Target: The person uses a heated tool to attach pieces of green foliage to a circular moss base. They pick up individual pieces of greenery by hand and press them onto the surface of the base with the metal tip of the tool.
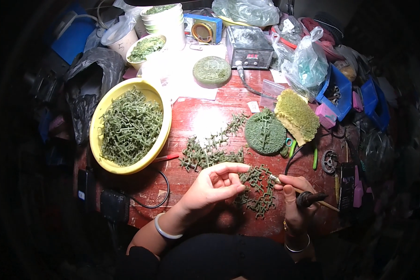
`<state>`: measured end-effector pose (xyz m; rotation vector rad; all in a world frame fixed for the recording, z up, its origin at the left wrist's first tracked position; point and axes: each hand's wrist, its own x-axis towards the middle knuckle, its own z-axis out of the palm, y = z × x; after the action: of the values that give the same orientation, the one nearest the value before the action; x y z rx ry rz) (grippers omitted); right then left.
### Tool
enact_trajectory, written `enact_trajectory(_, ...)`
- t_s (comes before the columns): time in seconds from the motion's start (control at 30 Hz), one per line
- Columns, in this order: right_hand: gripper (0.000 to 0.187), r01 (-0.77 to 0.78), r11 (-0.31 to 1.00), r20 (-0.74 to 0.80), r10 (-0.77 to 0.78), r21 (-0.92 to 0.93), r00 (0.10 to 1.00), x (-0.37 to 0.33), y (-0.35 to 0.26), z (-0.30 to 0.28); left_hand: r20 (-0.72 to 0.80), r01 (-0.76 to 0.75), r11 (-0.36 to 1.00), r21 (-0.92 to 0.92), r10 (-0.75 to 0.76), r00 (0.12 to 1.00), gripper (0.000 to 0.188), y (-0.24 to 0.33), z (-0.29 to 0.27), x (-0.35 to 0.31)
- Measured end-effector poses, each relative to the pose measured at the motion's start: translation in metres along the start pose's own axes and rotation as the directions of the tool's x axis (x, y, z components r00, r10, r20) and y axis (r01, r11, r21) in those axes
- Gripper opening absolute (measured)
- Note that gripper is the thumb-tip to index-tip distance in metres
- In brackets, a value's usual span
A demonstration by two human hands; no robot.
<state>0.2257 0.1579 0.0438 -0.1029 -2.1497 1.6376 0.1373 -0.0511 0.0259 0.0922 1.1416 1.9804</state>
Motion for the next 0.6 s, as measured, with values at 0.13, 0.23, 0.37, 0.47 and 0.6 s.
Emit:
enact_trajectory(0.13,0.014,0.000,1.000,0.003,0.000,-0.020,1.000,-0.0006,0.0012,-0.0009,0.001,-0.037,0.999,-0.005,0.037,0.999,0.044,-0.0005,-0.0001,-0.0001)
enact_trajectory(0.23,0.017,0.012,0.999,0.011,-0.011,-0.031,1.000,-0.0003,0.0014,-0.0008,-0.023,-0.032,0.999,0.024,0.033,0.999,0.044,-0.0012,-0.0005,0.0005)
enact_trajectory(0.37,0.012,0.005,1.000,-0.004,-0.005,-0.012,1.000,-0.0001,0.0025,-0.0004,-0.028,-0.050,0.997,0.054,0.051,0.998,0.043,-0.0013,-0.0002,0.0004)
enact_trajectory(0.47,0.012,-0.003,1.000,-0.012,0.003,-0.003,1.000,-0.0010,0.0042,0.0006,-0.043,-0.049,0.996,0.072,0.052,0.998,0.043,-0.0020,0.0005,-0.0002)
enact_trajectory(0.6,0.012,0.006,1.000,-0.020,-0.006,0.001,1.000,-0.0016,0.0056,0.0003,-0.038,-0.075,0.996,0.049,0.077,0.996,0.044,-0.0043,0.0004,-0.0003)
